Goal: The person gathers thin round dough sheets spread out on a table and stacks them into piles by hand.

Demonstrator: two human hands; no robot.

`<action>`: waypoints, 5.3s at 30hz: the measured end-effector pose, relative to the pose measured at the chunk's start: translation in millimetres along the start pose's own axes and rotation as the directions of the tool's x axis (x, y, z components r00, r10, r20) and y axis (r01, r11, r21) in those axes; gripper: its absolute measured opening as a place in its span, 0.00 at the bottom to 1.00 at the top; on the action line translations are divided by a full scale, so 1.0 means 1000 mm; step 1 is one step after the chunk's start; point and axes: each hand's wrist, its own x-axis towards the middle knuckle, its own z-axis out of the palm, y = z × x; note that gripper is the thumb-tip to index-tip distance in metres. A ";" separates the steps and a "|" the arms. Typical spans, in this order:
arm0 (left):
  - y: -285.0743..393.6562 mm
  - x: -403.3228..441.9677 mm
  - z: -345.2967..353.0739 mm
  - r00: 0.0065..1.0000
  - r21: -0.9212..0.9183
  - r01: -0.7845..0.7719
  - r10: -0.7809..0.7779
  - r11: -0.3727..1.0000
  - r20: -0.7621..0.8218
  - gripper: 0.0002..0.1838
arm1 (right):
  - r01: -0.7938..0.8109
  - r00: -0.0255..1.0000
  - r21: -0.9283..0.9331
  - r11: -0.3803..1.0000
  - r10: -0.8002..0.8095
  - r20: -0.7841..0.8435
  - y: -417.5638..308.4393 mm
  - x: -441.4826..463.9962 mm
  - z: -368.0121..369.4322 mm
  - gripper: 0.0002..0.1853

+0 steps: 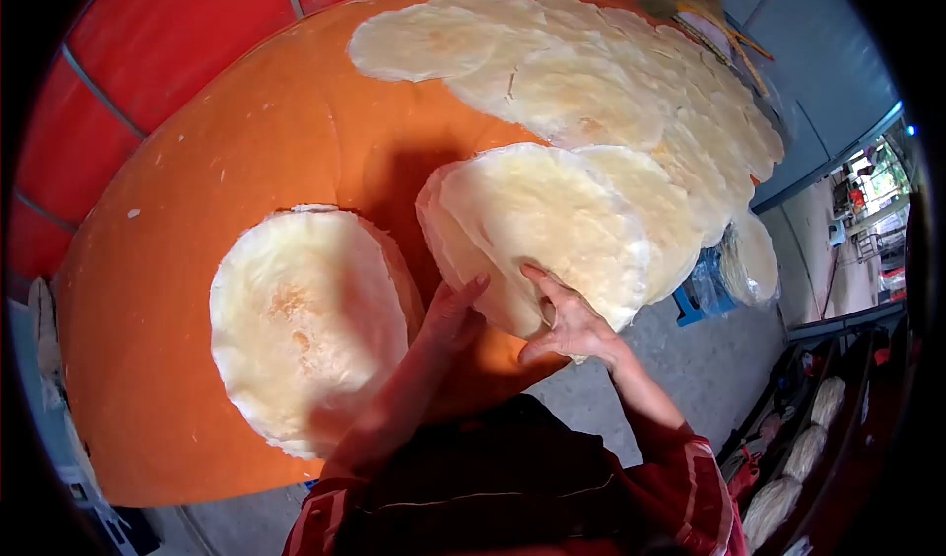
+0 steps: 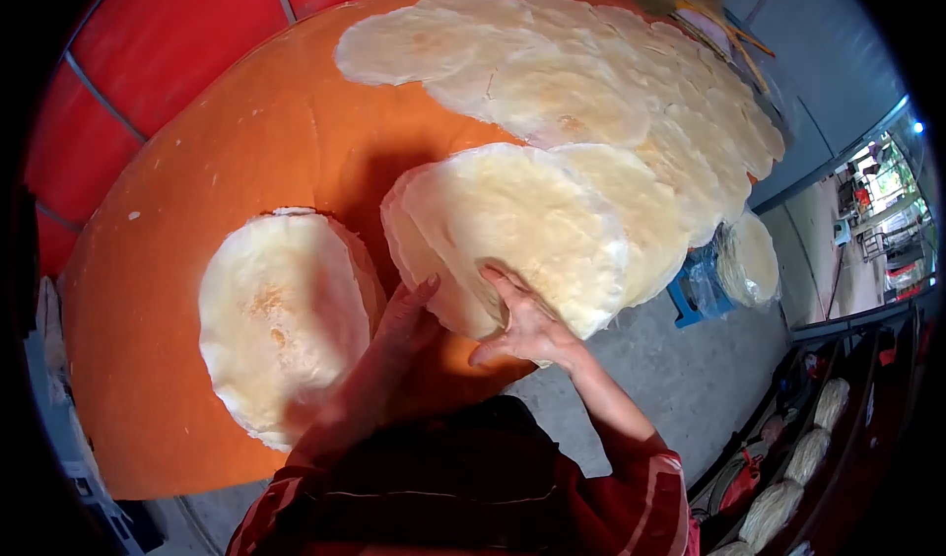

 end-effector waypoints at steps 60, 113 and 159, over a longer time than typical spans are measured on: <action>-0.014 -0.010 -0.016 0.984 -0.143 -0.030 0.004 0.989 -0.179 0.24 | -0.035 0.996 -0.208 0.977 0.018 -0.083 -0.007 0.048 0.031 0.21; 0.164 -0.253 0.001 0.128 0.874 -0.122 0.881 0.470 -0.455 0.36 | 0.731 0.461 -0.626 0.271 -0.872 0.161 -0.127 0.076 0.110 0.18; 0.104 -0.288 -0.108 0.701 0.029 -0.423 0.347 0.906 -0.622 0.25 | 0.826 0.530 -0.450 0.340 -0.740 0.415 -0.068 0.056 0.206 0.37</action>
